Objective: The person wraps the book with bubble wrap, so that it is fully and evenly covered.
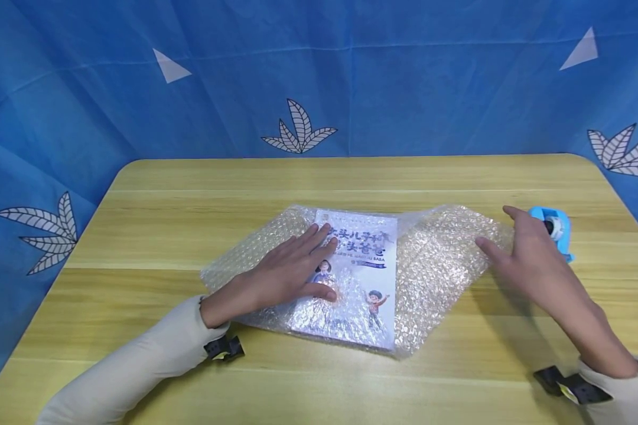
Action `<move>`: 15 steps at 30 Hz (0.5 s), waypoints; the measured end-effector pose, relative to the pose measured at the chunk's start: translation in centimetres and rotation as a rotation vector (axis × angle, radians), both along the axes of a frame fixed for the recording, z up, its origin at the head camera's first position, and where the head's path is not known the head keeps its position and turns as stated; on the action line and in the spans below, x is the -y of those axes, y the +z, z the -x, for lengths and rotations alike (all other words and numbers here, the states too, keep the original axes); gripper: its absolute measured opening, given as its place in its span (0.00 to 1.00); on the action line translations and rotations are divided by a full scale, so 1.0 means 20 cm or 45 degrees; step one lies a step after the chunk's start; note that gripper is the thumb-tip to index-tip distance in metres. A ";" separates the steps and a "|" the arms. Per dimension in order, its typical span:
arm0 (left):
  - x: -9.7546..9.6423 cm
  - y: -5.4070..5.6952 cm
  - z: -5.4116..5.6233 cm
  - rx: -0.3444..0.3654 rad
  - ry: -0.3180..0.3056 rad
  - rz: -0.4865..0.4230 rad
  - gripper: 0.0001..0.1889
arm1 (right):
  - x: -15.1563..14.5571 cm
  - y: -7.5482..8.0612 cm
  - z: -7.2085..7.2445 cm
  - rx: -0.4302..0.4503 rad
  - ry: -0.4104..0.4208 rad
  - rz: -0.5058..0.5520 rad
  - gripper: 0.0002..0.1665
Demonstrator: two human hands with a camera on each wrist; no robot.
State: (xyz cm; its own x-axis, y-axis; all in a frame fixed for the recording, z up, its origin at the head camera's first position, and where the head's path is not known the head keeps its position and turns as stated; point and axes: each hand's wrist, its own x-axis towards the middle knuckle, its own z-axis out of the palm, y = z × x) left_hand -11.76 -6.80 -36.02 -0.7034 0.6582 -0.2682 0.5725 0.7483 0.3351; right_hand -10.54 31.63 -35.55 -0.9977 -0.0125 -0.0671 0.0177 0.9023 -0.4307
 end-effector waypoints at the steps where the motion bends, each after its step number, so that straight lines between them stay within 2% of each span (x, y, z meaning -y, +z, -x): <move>1: 0.00 0.00 0.00 0.001 -0.001 -0.003 0.51 | -0.01 0.00 0.00 0.026 -0.007 -0.002 0.48; 6: 0.01 0.00 0.00 0.009 -0.006 -0.011 0.51 | -0.04 -0.02 0.00 0.075 -0.023 0.011 0.47; 15: 0.00 0.00 0.00 0.031 0.009 -0.037 0.51 | -0.06 -0.03 -0.01 -0.021 -0.012 -0.035 0.34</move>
State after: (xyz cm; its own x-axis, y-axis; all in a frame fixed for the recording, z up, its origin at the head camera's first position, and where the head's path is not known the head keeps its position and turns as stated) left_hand -11.71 -6.86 -35.98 -0.7017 0.6610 -0.2659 0.5587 0.7421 0.3703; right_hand -10.26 32.77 -36.07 -0.9987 -0.0013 -0.0505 0.0193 0.9136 -0.4061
